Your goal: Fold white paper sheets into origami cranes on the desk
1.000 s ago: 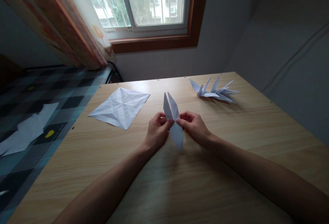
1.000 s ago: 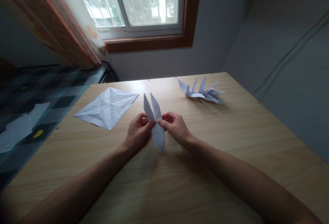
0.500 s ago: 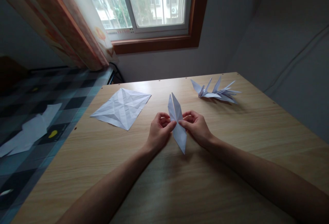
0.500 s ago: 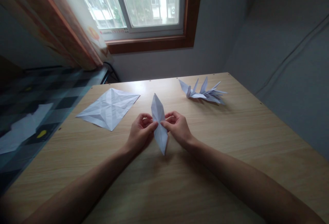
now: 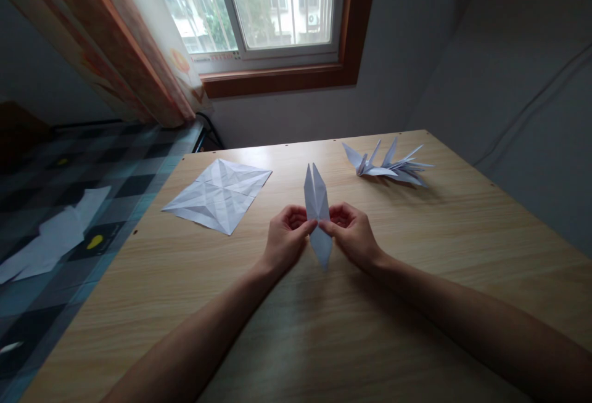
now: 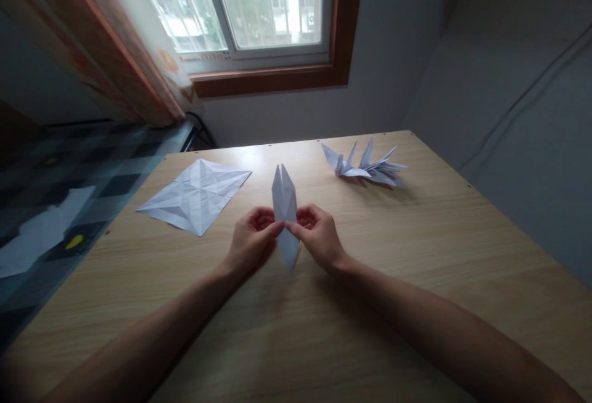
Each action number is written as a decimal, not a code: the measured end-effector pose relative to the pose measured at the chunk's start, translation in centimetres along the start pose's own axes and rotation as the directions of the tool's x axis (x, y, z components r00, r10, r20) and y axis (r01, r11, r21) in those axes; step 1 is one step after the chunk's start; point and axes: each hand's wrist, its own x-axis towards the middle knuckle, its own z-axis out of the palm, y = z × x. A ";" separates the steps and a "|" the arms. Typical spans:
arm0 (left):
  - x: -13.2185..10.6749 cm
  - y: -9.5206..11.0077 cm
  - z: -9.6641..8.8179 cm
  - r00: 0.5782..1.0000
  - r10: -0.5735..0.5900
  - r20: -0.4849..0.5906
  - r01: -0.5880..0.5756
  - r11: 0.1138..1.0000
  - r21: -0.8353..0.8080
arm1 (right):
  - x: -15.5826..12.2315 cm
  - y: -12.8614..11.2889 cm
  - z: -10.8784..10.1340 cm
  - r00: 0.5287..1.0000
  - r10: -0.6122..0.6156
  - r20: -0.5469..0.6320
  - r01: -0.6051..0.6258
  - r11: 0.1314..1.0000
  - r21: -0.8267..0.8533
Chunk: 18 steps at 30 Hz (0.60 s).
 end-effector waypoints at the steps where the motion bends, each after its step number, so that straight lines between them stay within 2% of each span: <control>1: 0.0 -0.1 -0.1 1.000 0.010 0.007 -0.010 1.000 0.027 | -0.1 0.0 0.0 1.000 0.000 -0.002 0.000 1.000 -0.015; 4: 0.0 -0.2 -0.2 0.998 0.050 0.028 -0.053 0.988 0.143 | -0.4 0.1 0.0 0.999 -0.019 -0.026 0.017 0.997 -0.071; 8: -0.3 -0.1 -0.1 0.994 0.098 0.040 -0.105 0.954 0.282 | -0.9 0.1 0.1 0.992 -0.103 -0.074 0.087 0.976 -0.201; 12: -0.6 0.1 -0.1 0.988 0.152 0.029 -0.152 0.922 0.356 | -1.3 -0.6 0.4 0.979 -0.197 -0.057 0.169 0.931 -0.324; 15: -0.7 0.2 0.0 0.985 0.166 0.052 -0.173 0.897 0.406 | -1.5 -1.2 0.6 0.949 -0.310 -0.056 0.259 0.869 -0.422; 18: -0.8 0.3 0.0 0.981 0.177 0.077 -0.193 0.876 0.442 | -1.5 -1.5 0.6 0.900 -0.430 -0.067 0.335 0.782 -0.525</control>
